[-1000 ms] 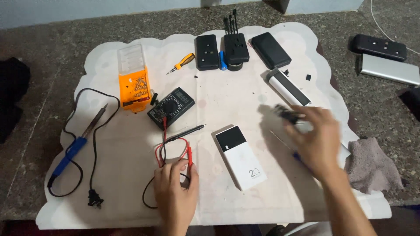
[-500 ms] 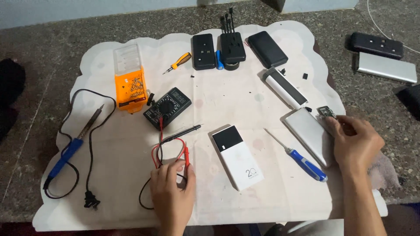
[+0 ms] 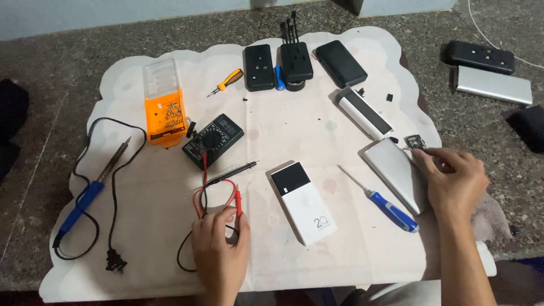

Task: Assembling the internal components of a power bank, including testing batteries with a multimeter and fitting them into the chassis.

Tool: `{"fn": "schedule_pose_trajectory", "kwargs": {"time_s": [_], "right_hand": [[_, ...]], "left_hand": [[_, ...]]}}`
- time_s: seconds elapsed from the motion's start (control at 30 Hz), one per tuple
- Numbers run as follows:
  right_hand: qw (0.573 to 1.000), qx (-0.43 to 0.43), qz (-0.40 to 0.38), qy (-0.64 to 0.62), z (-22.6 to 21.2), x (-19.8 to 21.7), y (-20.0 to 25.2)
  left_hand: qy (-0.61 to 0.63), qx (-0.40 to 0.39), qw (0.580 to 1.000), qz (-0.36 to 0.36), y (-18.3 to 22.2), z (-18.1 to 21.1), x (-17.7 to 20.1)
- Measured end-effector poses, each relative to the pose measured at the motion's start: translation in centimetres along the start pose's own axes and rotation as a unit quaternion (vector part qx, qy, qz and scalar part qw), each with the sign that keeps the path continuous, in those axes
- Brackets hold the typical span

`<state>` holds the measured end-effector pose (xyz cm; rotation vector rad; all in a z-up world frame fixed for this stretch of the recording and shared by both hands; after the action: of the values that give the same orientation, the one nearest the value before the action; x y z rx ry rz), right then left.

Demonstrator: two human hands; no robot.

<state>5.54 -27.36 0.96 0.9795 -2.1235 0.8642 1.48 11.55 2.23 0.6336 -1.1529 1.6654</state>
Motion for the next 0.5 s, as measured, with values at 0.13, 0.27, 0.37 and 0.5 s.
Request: {"fn": "schedule_pose_trajectory", "kwargs": {"time_s": [0.13, 0.27, 0.37, 0.5], "right_hand": [[0.999, -0.004, -0.002, -0.035, -2.3, 0.8, 0.8], [0.991, 0.097, 0.033, -0.087, -6.9, 0.0, 2.5], [0.965, 0.190, -0.028, -0.177, -13.7, -1.4, 4.7], [0.917, 0.282, -0.230, -0.165, -21.3, -5.4, 6.9]], "left_hand": [[-0.011, 0.035, 0.998, -0.049, 0.2, -0.5, -0.4], [0.008, 0.010, 1.000, 0.002, 0.1, -0.2, 0.0], [0.013, 0.012, 1.000, -0.004, 0.1, -0.3, 0.0], [0.018, -0.008, 1.000, 0.018, 0.3, -0.6, -0.4]]}}
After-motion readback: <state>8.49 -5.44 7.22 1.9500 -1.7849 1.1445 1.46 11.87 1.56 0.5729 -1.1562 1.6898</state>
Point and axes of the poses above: each hand's wrist, its own y-axis away from the middle knuckle, its own x-axis out of the back of the hand, z = x × y, the point moved 2 cm from there along -y, towards the middle knuckle, and after that the axes turned 5 degrees about -z, right-handed, at the moved point
